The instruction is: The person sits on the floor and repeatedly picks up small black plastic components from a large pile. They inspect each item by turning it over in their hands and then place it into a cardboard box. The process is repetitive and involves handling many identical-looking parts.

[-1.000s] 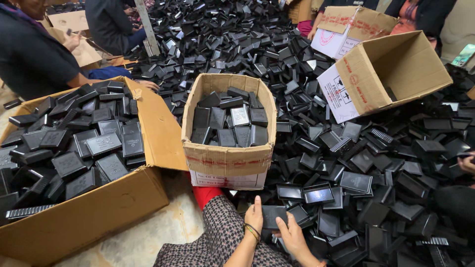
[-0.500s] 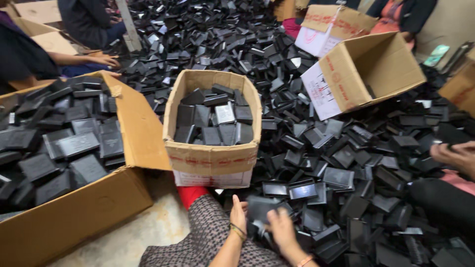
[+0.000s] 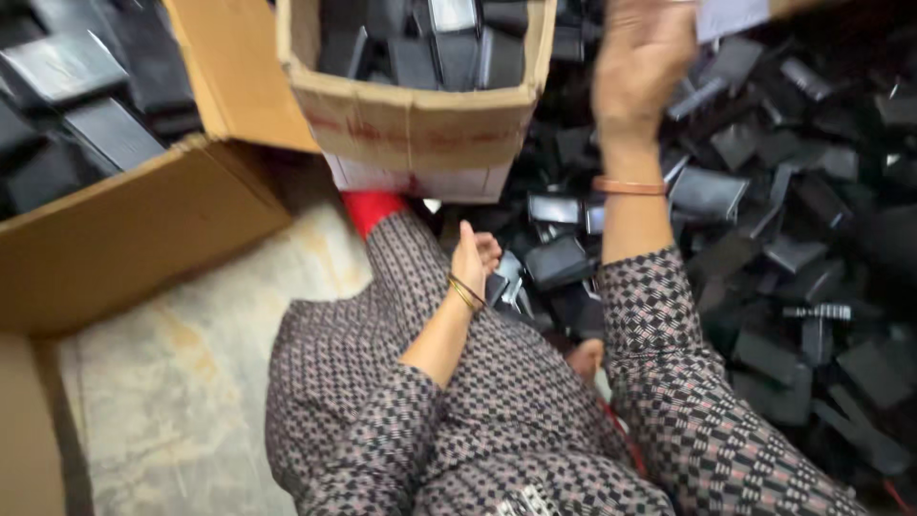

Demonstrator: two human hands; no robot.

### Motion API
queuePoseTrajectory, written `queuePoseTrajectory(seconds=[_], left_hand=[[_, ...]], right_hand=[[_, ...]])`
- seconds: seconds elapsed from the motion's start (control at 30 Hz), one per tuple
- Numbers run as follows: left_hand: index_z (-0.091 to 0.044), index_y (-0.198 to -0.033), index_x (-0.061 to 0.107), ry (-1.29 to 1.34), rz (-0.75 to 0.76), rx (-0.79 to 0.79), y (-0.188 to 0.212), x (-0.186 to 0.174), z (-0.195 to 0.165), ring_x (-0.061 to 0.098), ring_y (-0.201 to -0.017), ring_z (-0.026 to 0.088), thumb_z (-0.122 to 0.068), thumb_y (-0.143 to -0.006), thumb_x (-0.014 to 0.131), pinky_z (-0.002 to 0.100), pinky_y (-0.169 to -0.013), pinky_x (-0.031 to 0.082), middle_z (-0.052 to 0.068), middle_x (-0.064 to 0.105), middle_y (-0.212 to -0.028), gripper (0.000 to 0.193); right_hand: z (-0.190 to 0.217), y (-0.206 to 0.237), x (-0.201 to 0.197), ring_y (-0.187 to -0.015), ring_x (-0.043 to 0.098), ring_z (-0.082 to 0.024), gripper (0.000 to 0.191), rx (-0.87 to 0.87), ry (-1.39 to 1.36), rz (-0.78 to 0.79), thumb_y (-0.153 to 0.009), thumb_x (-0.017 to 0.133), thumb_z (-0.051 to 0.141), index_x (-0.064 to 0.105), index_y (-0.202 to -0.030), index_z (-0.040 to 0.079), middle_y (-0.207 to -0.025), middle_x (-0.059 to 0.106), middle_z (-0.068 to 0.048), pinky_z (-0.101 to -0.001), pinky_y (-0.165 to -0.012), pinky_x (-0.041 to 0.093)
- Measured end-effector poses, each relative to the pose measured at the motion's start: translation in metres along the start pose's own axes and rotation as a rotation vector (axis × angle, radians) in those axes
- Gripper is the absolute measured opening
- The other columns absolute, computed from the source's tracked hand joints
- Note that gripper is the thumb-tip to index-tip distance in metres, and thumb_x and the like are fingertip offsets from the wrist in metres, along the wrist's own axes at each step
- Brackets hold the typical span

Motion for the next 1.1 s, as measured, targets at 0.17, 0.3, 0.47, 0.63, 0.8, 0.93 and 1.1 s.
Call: queuePoseTrajectory(seconds=[0.17, 0.3, 0.47, 0.63, 0.8, 0.93, 1.1], left_hand=[[-0.010, -0.103, 0.065, 0.105, -0.107, -0.192, -0.012, -0.010, 0.041, 0.064, -0.077, 0.014, -0.066, -0.098, 0.048, 0.030, -0.067, 0.051, 0.002, 0.067, -0.089, 0.059], [-0.008, -0.105, 0.063, 0.291, -0.025, -0.238, -0.025, 0.029, 0.062, 0.063, -0.076, 0.018, -0.062, -0.098, 0.054, 0.032, -0.064, 0.048, 0.004, 0.067, -0.087, 0.055], [-0.007, -0.110, 0.065, 0.059, -0.057, -0.229, -0.029, 0.031, 0.065, 0.063, -0.082, 0.015, -0.059, -0.096, 0.057, 0.030, -0.067, 0.049, 0.004, 0.069, -0.098, 0.055], [-0.011, -0.118, 0.055, -0.037, -0.026, -0.284, -0.003, 0.021, 0.047, 0.061, -0.093, 0.013, -0.057, -0.098, 0.064, 0.029, -0.075, 0.049, 0.001, 0.062, -0.106, 0.051], [-0.015, -0.112, 0.053, 0.104, 0.026, -0.149, 0.016, 0.044, 0.021, 0.064, -0.072, 0.020, -0.038, -0.086, 0.079, 0.036, -0.064, 0.056, 0.004, 0.063, -0.085, 0.042], [-0.028, -0.109, 0.050, 0.293, -0.099, -0.053, 0.010, 0.016, 0.009, 0.057, -0.061, 0.017, -0.017, -0.080, 0.074, 0.034, -0.054, 0.049, 0.003, 0.057, -0.075, 0.040], [-0.017, -0.089, 0.057, 0.542, 0.029, -0.137, -0.007, 0.009, 0.014, 0.058, -0.067, 0.022, -0.005, -0.068, 0.064, 0.034, -0.065, 0.052, 0.004, 0.057, -0.073, 0.025]], right_hand=[[-0.075, 0.062, -0.017, -0.097, 0.071, -0.029, 0.018, -0.013, 0.250, 0.115, -0.104, 0.067, 0.011, 0.062, -0.112, -0.004, -0.106, 0.071, -0.019, -0.0381, -0.091, 0.057], [-0.113, 0.129, 0.044, -0.103, 0.065, -0.042, 0.034, 0.040, 0.392, 0.490, -0.082, 0.074, 0.009, 0.068, -0.114, -0.004, -0.109, 0.068, -0.026, -0.0461, -0.093, 0.052], [-0.139, 0.154, 0.087, -0.092, 0.068, -0.040, 0.019, 0.060, 0.667, 0.894, -0.074, 0.075, 0.009, 0.070, -0.092, 0.004, -0.090, 0.073, -0.018, -0.0562, -0.075, 0.048], [-0.082, 0.151, 0.011, -0.090, 0.064, -0.042, 0.020, 0.076, 0.523, 0.639, -0.085, 0.074, 0.011, 0.065, -0.098, 0.000, -0.090, 0.067, -0.023, -0.0516, -0.076, 0.051], [-0.003, 0.235, -0.030, -0.095, 0.070, -0.039, 0.027, 0.301, 0.179, 0.898, -0.086, 0.074, 0.014, 0.069, -0.108, 0.001, -0.101, 0.071, -0.020, -0.0435, -0.086, 0.054], [-0.046, 0.234, -0.040, -0.109, 0.069, -0.036, 0.047, 0.338, 0.177, 0.792, -0.087, 0.079, 0.023, 0.063, -0.123, -0.004, -0.117, 0.070, -0.021, -0.0405, -0.096, 0.052], [-0.106, 0.214, 0.006, -0.115, 0.060, -0.042, 0.063, -0.037, 0.667, 0.882, -0.066, 0.082, 0.026, 0.064, -0.118, -0.004, -0.124, 0.063, -0.025, -0.0518, -0.100, 0.046]])
Point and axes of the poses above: each hand's wrist, its own y-axis away from the middle knuckle, its own x-axis out of the palm, z = x × y, the point moved 8 cm from there along -y, towards the middle knuckle
